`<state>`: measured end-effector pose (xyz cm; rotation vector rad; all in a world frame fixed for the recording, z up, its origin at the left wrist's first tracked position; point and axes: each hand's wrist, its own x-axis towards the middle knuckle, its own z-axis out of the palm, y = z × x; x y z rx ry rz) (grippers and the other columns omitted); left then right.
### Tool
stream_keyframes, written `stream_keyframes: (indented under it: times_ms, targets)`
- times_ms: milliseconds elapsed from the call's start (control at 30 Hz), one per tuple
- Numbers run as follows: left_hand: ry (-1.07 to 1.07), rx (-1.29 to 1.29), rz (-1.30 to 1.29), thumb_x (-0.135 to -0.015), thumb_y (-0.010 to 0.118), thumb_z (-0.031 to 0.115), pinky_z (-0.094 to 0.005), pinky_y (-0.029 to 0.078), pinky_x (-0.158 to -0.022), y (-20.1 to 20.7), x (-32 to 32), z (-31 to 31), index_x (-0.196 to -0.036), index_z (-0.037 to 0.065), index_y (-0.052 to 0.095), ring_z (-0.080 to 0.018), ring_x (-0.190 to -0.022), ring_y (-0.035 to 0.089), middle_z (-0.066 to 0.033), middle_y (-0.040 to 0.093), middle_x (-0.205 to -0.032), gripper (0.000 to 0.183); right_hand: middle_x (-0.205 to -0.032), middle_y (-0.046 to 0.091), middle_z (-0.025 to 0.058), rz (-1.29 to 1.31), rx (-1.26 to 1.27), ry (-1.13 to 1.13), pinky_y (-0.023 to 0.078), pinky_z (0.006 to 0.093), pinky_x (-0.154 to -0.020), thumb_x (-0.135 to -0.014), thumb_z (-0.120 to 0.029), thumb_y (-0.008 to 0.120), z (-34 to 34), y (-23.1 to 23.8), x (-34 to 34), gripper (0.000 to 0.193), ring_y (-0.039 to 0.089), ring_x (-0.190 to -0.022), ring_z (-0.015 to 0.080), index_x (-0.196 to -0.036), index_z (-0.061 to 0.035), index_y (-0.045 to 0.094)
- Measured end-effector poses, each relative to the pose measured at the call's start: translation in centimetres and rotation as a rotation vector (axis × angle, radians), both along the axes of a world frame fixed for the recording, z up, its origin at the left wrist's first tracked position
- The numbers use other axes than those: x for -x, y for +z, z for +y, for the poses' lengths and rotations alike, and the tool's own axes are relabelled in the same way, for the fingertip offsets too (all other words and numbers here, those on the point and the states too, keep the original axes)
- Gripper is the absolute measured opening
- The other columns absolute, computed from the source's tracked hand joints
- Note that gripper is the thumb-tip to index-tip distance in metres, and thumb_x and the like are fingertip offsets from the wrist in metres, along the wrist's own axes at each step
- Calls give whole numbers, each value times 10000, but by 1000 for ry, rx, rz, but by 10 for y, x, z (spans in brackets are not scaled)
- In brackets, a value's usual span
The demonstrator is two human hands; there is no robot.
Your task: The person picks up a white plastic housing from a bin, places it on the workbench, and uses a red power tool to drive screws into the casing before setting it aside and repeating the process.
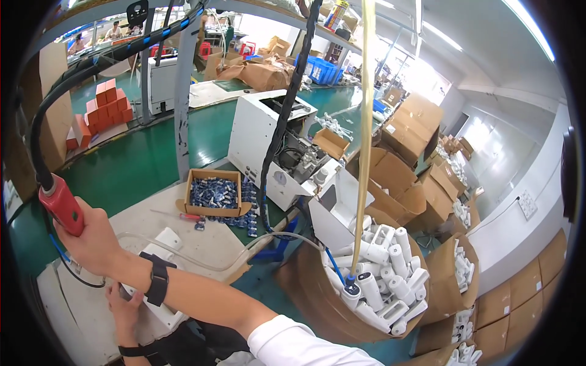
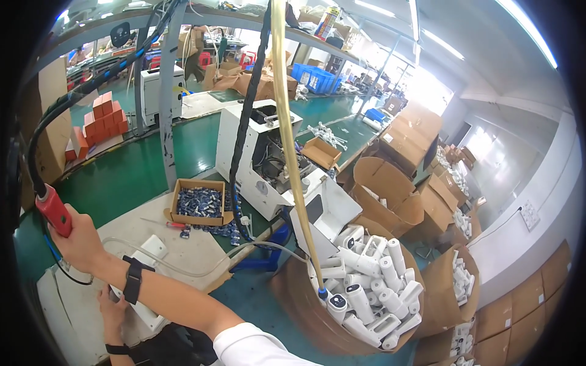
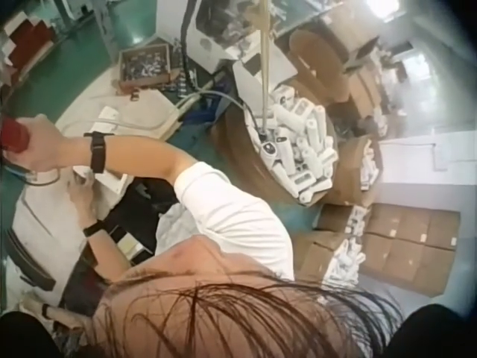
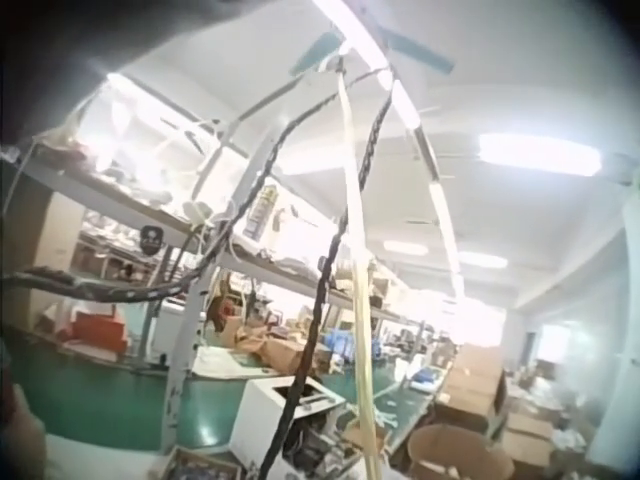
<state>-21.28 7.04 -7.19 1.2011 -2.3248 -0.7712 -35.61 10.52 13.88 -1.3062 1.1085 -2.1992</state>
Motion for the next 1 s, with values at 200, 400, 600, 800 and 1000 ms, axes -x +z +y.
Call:
stream_keyframes:
  times_ms: [200, 400, 600, 800, 1000]
  targets:
    - [37, 41, -21, -704, 731, 195, -433, 392, -1000, 6, -6, 2, -1324, 65, 475, -386, -1143, 489, -227, 470, -1279, 682, -713, 580, 87, 19, -10, 10, 435, 282, -638, -842, -54, 619, -1, -3, -4, 179, 475, -644, 111, -1003, -7, 559]
    - [-125, -45, -28, -559, 817, 402, -473, 446, -897, 45, 8, 1, -1095, 32, 607, -382, -1039, 556, -179, 642, -1036, 685, -814, 675, 6, 0, -18, -116, 503, 256, -689, -839, -62, 674, 5, -3, 4, 123, 613, -748, 75, -953, -21, 653]
    - [39, -164, -113, -549, 799, 591, -550, 184, -1054, 38, 12, 8, -1323, 93, 487, -415, -1306, 274, -130, 523, -1306, 972, -623, 576, 32, 27, 21, -143, 391, 227, -426, -866, -8, 613, 3, -4, 7, 28, 515, -470, 89, -871, 18, 604]
    - [25, -234, -79, -547, 793, 620, -522, 130, -1072, 37, 3, 9, -1355, 86, 460, -414, -1337, 217, -140, 501, -1330, 1024, -539, 516, 36, -32, -33, -81, 360, 238, -397, -843, -12, 593, -11, -9, -14, 43, 478, -414, 103, -849, 16, 561]
    - [16, -223, -116, -545, 791, 634, -528, 129, -1073, 30, 4, 8, -1346, 76, 473, -416, -1340, 210, -198, 489, -1318, 1027, -546, 522, 32, -47, -86, -62, 363, 242, -401, -849, -29, 591, -24, -20, -20, 64, 477, -416, 103, -858, 30, 568]
